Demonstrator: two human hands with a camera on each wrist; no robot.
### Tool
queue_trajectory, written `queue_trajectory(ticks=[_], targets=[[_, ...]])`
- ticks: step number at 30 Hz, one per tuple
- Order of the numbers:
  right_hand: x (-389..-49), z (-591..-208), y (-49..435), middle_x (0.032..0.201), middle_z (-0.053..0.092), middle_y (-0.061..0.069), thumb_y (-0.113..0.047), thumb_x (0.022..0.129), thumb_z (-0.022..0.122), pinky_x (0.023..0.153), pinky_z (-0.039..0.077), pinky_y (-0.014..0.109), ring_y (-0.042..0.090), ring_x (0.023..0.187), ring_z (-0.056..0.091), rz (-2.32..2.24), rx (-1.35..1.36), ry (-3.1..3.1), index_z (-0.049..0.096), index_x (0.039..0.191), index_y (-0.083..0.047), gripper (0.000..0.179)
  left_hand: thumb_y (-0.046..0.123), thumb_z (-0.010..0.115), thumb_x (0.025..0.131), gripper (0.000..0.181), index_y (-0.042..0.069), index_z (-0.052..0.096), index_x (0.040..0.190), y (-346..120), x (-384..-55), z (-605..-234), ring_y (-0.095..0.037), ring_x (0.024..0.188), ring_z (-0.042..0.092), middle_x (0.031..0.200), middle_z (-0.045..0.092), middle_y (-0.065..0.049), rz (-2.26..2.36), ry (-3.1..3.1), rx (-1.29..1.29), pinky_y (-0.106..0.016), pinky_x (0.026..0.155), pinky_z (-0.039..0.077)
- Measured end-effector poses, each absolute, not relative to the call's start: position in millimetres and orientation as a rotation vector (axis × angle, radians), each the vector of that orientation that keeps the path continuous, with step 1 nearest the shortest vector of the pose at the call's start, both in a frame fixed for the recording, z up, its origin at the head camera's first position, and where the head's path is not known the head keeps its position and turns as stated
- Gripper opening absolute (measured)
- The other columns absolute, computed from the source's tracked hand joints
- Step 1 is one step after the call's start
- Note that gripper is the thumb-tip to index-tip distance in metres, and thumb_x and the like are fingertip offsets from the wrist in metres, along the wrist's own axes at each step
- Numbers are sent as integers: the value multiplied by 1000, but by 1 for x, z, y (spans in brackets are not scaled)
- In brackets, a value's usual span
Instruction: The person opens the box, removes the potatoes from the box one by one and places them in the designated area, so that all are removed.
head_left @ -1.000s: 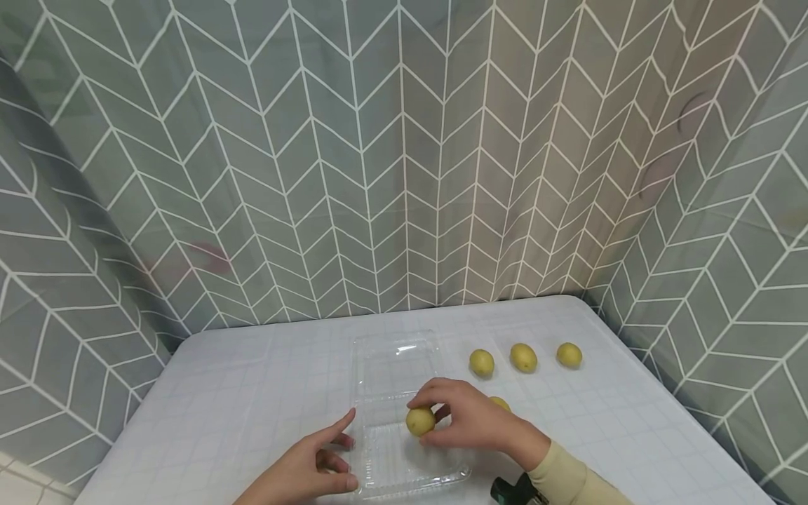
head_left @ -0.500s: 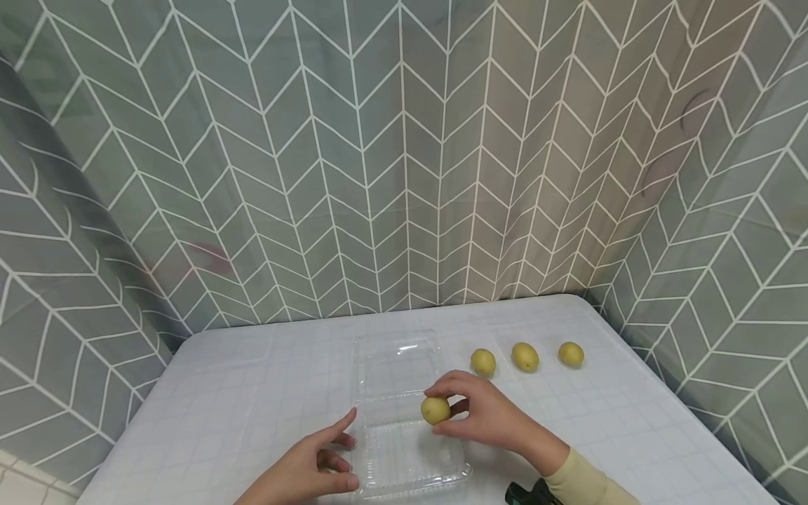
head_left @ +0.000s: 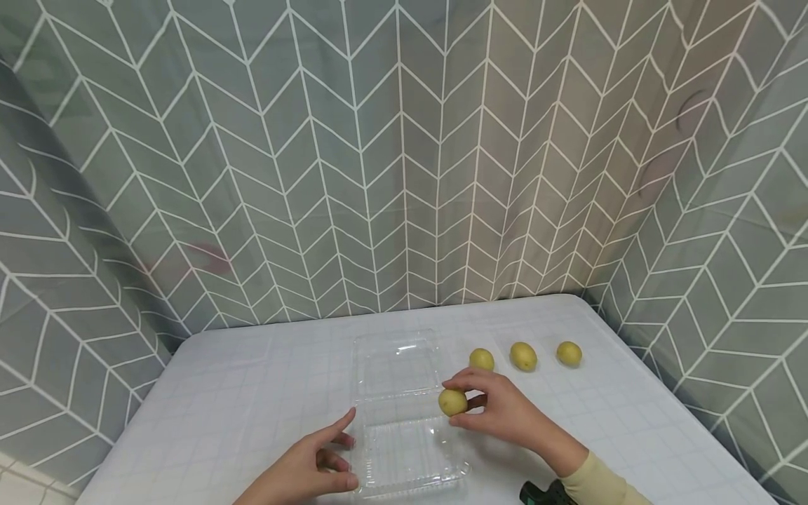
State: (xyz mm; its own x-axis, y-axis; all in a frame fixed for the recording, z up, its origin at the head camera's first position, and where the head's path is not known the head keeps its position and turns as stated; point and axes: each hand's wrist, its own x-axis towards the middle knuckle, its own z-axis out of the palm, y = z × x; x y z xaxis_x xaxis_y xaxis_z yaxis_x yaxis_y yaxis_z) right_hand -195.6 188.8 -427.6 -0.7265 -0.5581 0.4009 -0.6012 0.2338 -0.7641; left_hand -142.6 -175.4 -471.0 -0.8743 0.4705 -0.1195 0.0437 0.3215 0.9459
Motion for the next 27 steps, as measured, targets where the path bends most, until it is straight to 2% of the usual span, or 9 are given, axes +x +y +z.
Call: queue_trajectory(ticks=[6,11,14,27], targets=[[-195,-426,198,118,62,-1,-18,79,85,79,57,32,16,106,63,1492,1053,-2494,67,120,-12,45,21,81,84,92,11,26,157,-175,-142,-471,-21,90,63,125,55,-11,1566,2229,445,-24,75,52],[-194,-426,207,120,61,2,-20,81,84,80,56,31,17,106,63,1460,995,-2519,67,123,-9,47,22,81,84,92,9,26,157,-175,-141,-468,-19,90,64,125,56,-12,1560,2233,467,-23,76,52],[-193,-425,212,122,60,2,-18,80,85,81,56,32,15,106,62,1474,941,-2537,67,123,-12,47,22,81,85,91,9,26,157,-174,-141,-467,-20,90,64,125,55,-12,1564,2226,465,-23,76,52],[-196,-433,233,121,60,5,-11,78,85,78,57,30,12,102,61,1438,860,-2459,68,121,-10,46,22,78,87,89,8,25,157,-176,-141,-466,-19,90,64,126,55,-13,1560,2223,495,-24,76,53]])
